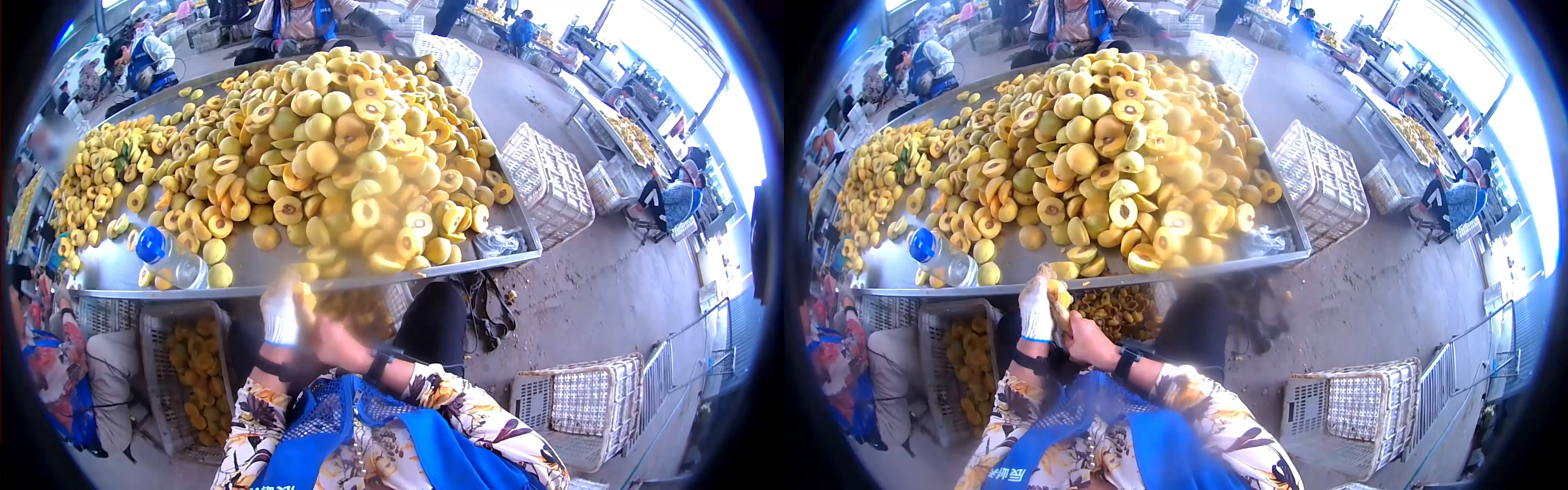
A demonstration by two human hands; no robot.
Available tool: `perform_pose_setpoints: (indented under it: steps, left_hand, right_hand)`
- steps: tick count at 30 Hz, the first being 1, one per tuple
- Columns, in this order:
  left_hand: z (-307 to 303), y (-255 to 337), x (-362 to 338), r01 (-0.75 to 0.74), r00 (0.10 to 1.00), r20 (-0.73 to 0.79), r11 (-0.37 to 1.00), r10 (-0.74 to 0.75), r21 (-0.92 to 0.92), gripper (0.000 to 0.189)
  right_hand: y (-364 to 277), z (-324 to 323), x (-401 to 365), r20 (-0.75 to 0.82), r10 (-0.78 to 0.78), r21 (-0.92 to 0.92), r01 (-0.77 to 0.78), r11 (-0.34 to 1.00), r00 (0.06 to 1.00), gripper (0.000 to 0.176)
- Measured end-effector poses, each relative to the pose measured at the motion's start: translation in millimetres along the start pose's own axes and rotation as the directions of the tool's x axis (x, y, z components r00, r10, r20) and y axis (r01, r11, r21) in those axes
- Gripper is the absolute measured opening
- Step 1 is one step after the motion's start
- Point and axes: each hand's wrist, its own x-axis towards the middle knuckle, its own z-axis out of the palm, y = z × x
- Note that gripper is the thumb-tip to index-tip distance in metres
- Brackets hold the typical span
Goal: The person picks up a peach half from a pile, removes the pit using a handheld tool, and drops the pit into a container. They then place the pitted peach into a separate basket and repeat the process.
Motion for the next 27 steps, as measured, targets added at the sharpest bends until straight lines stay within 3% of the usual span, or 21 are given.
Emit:
perform_pose_setpoints:
  steps: [1, 2, 4, 5, 7, 9, 11, 13, 14, 15, 16, 18, 22, 23, 27]
  left_hand:
    - [-3, -5, 1, -0.008, 0.999, 0.040, 1.000, 0.007, 0.029, 0.031]
    - [-4, -5, 1, -0.018, 0.997, 0.080, 0.998, 0.013, 0.056, 0.031]
    - [5, 24, -8, 0.102, 0.985, 0.132, 0.990, -0.115, 0.101, 0.030]
    - [6, 27, -4, 0.383, 0.924, 0.081, 0.906, -0.375, -0.178, 0.027]
    - [9, 15, 0, -0.038, 0.998, 0.055, 0.996, 0.033, 0.082, 0.025]
    - [8, 16, -9, -0.382, 0.923, 0.108, 0.849, 0.368, 0.365, 0.023]
    - [1, 2, -1, -0.330, 0.943, 0.087, 0.879, 0.320, 0.345, 0.024]
    - [-24, -64, 17, -0.180, 0.983, 0.071, 0.964, 0.169, 0.194, 0.028]
    - [-11, -31, 5, 0.109, 0.992, 0.068, 0.993, -0.105, -0.048, 0.030]
    - [1, 2, -7, 0.373, 0.926, 0.061, 0.880, -0.372, -0.294, 0.032]
    - [6, 14, -10, 0.429, 0.899, 0.053, 0.854, -0.434, -0.294, 0.032]
    - [4, 1, -9, 0.327, 0.942, -0.015, 0.924, -0.337, -0.199, 0.033]
    - [-1, -10, -3, 0.376, 0.909, 0.016, 0.802, -0.417, -0.465, 0.037]
    - [0, -10, -1, 0.379, 0.905, -0.005, 0.809, -0.426, -0.450, 0.037]
    - [1, -11, -3, 0.401, 0.885, -0.067, 0.829, -0.460, -0.391, 0.038]
  right_hand:
    - [12, 5, 4, 0.000, -0.072, -0.095, 0.072, 0.993, 0.997, 0.021]
    - [11, 5, 2, 0.000, -0.043, -0.051, 0.043, 0.998, 0.999, 0.021]
    - [2, 1, -2, 0.009, 0.019, 0.039, -0.019, 0.999, 1.000, 0.021]
    - [-5, -5, -4, -0.011, 0.030, 0.043, -0.030, 0.999, 0.999, 0.022]
    - [7, 2, 0, -0.033, -0.013, 0.037, 0.015, 0.999, 0.999, 0.025]
    - [6, 0, 2, 0.006, 0.007, 0.163, -0.008, 0.987, 1.000, 0.022]
    - [0, -2, 1, 0.078, 0.044, 0.357, -0.069, 0.932, 0.996, 0.020]
    - [-5, -3, -2, 0.164, 0.099, 0.491, -0.168, 0.855, 0.982, 0.016]
    - [-5, -6, -2, 0.219, 0.095, 0.530, -0.200, 0.824, 0.971, 0.015]
    - [-3, -5, -4, 0.240, 0.055, 0.631, -0.199, 0.750, 0.969, 0.013]
    - [-2, -4, -6, 0.253, 0.015, 0.721, -0.198, 0.664, 0.967, 0.012]
    - [3, -5, -5, 0.307, -0.038, 0.801, -0.237, 0.550, 0.951, 0.013]
    - [20, -10, -1, 0.427, -0.092, 0.846, -0.362, 0.391, 0.899, 0.018]
    - [22, -11, -1, 0.452, -0.094, 0.847, -0.394, 0.356, 0.887, 0.019]
    - [25, -10, 0, 0.497, -0.070, 0.823, -0.444, 0.354, 0.865, 0.020]
